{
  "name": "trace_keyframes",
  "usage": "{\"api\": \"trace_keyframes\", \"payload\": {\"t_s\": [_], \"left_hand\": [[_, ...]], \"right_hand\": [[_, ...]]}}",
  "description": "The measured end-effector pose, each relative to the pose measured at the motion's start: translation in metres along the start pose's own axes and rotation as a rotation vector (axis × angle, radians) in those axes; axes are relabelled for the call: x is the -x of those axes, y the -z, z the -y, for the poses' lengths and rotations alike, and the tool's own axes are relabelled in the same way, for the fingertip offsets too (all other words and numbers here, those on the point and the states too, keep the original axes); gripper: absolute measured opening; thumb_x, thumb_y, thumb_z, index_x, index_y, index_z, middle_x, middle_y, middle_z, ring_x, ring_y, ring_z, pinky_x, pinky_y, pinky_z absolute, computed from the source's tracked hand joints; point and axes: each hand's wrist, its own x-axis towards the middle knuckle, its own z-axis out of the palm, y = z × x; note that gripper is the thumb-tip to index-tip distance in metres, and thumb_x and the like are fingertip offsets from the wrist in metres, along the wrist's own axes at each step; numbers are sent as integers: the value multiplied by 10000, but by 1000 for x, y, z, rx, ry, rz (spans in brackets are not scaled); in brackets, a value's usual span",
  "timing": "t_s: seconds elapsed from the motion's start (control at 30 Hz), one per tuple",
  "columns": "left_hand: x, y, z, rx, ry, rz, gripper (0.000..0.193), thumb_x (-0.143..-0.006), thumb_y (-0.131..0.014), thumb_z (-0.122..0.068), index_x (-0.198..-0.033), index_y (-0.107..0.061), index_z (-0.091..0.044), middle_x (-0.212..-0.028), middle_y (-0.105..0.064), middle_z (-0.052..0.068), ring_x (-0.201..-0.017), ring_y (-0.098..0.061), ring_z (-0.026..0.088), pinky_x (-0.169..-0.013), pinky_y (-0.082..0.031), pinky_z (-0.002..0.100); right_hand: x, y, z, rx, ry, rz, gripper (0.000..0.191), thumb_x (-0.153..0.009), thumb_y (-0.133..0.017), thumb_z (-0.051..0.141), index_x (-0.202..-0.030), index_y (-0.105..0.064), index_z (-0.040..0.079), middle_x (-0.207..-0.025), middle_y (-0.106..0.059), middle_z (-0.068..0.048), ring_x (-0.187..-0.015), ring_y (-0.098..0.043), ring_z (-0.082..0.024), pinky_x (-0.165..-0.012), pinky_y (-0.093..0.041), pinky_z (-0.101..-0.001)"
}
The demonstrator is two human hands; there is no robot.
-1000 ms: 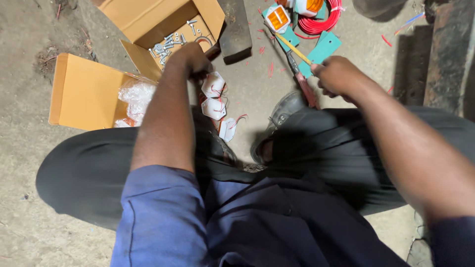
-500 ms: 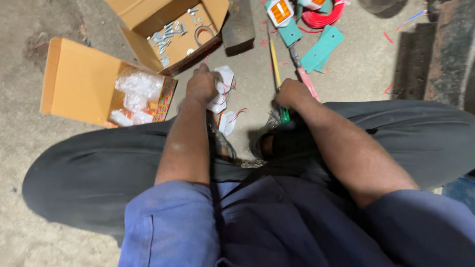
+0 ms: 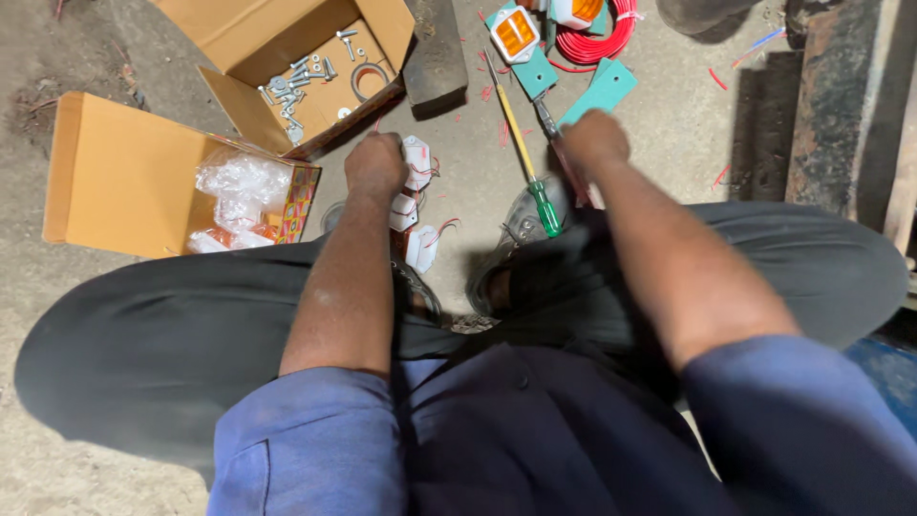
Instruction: The person sits on the floor and assembles small orange electrical components onto green metal plates. They use a screwdriver to tighten screws and pliers to adjust parts, handling multiple units one at a time.
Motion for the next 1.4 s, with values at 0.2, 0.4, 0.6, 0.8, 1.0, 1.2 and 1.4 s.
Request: {"api": "trace_keyframes", "payload": {"t_s": [0.2,0.4,0.6,0.8,1.0,1.2,1.4], "left_hand": [[11,2,-14,-123,-178,-13,291,-896,-630,-126,-1141,-762,-212,-1287,-582,156,-1278,-485,373,-1004,-444,523],[25,4,-29,-430,-379,-26,246,-903,-616,-155,-1061,-798,-204,-1217,-611,121,-1238,-503,319,-1024,-389,536],[32,-11,-39,-560,-461,-53,239,-943,-590,-236,-1020,-798,-148,-1149,-629,103,-1164,-517,299,-998,-371,523],[10,-7,-28,9,-153,60,252,-828,-651,-155,-1047,-764,-104,-1173,-654,204,-1053,-643,384,-884,-521,487],[9,30,-30,326,-241,76,196,-724,-758,-157,-883,-708,-54,-889,-722,190,-841,-687,350,-785,-550,429],[23,92,-73,565,-599,-3,108,-766,-774,-123,-795,-696,-54,-799,-714,92,-722,-679,179,-696,-544,341],[60,171,-99,819,-614,67,97,-851,-792,-116,-879,-728,-50,-784,-738,37,-709,-694,93,-630,-562,286]], "right_hand": [[-32,-4,-15,-522,-361,77,407,-838,-703,208,-1102,-673,-101,-1104,-728,-272,-989,-777,-372,-779,-619,-461],[-40,-16,-9,-464,-413,-5,911,-834,-816,435,-1416,-327,-66,-1330,-603,-289,-1086,-694,-414,-846,-611,-475],[-38,-14,2,-369,-458,-101,961,-740,-923,420,-1364,-365,-53,-1293,-614,-267,-1153,-649,-401,-975,-531,-456],[-44,-6,-1,-570,-529,-139,540,-877,-823,287,-1269,-614,-21,-1297,-690,-243,-1154,-705,-401,-962,-579,-469],[-48,-4,-8,-574,-279,-501,461,-910,-793,178,-1239,-535,-17,-1179,-675,-263,-1088,-658,-423,-910,-524,-486],[-33,21,17,-1082,275,-341,261,-1002,-753,122,-1186,-636,-23,-1043,-690,-136,-885,-660,-181,-809,-562,-332],[32,88,58,-1396,474,179,341,-1000,-628,96,-1312,-525,7,-1072,-693,-122,-818,-726,-204,-662,-649,-378]]}}
